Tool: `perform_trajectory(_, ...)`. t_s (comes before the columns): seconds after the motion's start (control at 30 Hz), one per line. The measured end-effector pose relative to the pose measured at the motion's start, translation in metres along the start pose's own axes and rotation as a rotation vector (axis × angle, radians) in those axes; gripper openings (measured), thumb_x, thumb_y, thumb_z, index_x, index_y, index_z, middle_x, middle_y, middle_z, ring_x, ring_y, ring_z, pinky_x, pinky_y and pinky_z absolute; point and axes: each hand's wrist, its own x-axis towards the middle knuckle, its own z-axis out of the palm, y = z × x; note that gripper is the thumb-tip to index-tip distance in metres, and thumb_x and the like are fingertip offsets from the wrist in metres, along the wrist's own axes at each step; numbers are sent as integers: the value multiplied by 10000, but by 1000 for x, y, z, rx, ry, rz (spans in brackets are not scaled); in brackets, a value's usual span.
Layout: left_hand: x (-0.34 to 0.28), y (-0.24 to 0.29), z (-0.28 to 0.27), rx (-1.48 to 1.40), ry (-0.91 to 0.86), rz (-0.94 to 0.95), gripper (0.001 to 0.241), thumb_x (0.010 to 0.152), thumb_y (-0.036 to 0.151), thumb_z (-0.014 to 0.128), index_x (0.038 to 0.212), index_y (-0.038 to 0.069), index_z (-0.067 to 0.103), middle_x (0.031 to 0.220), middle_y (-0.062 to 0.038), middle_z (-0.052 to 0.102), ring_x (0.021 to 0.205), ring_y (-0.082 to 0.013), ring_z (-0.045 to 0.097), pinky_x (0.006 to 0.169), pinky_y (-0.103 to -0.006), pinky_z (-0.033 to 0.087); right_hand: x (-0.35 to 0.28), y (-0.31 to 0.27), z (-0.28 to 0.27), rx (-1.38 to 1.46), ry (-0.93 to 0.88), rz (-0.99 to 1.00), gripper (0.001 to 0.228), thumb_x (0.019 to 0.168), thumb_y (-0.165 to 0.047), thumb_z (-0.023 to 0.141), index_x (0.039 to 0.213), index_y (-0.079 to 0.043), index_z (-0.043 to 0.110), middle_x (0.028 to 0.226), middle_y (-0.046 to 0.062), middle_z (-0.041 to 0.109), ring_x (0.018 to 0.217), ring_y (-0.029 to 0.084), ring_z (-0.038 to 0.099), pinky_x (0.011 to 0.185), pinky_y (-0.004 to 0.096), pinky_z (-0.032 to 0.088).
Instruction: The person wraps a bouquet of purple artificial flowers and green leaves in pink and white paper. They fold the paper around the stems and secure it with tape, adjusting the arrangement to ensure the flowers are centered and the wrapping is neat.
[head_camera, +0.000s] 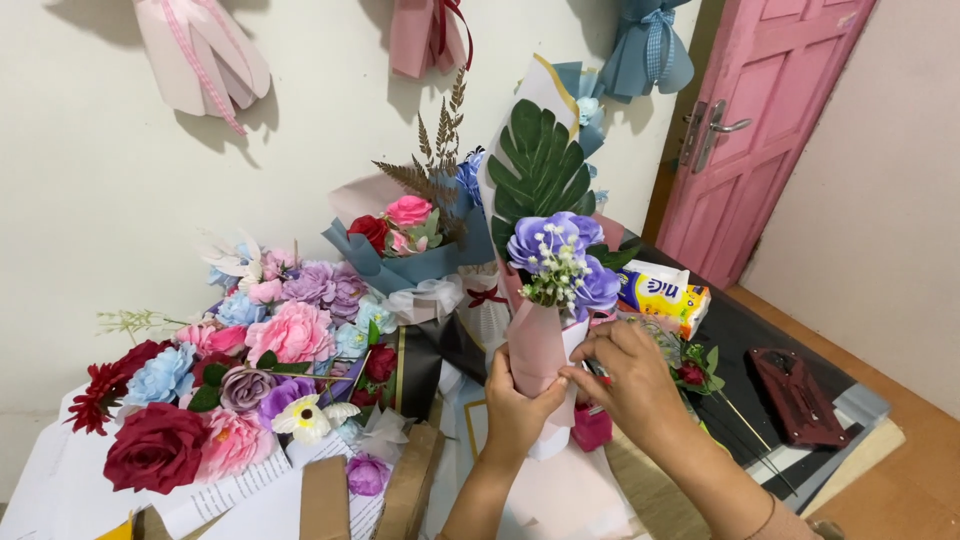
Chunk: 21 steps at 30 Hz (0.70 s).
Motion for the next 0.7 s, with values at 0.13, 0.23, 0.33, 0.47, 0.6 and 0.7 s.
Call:
perform_trajectory(0.13,2,-5,-1,-44,-42,-42,601,636,257,865,1149,96,597,1052,-36,656,950,-164,614,778,-312,537,1,-4,-5,1,45,-8,310,791,-324,840,930,-89,692,949,68,590,958,254,601,855,395,481)
perform_trajectory(0.23,4,-19,2,-143,-80,-67,591,659,216,852,1187,107,608,1036,-12,668,932,-131,620,791,-290,529,-3,-1,-3,-26,81,23,393,765,-382,850,886,-104,599,893,39,556,887,232,576,800,366,451)
perform_trajectory(0.33,5,-29,4,-121,-96,-43,572,685,195,805,1216,108,609,1028,-30,671,927,-142,636,776,-304,531,-8,5,2,-33,112,37,413,740,-396,862,876,-101,606,875,27,554,849,216,572,769,356,443)
perform_trajectory(0.47,4,-31,5,-185,-152,-80,550,730,203,767,1242,102,593,1060,-37,666,966,-149,635,820,-299,525,-14,9,7,2,115,76,404,747,-425,839,888,-120,614,897,31,573,850,215,560,762,340,422)
perform_trajectory(0.6,5,-44,7,-215,-199,-106,595,730,206,757,1289,112,577,1094,-48,655,1004,-165,629,846,-306,519,-21,10,10,47,109,117,399,745,-402,843,897,-114,612,910,32,580,882,214,568,800,333,439)
perform_trajectory(0.7,8,-46,3,-282,-196,-129,565,724,197,772,1249,99,587,1054,-48,659,961,-165,638,825,-319,529,-30,18,14,179,104,239,390,753,-385,836,916,-126,594,941,34,612,940,209,596,830,334,468)
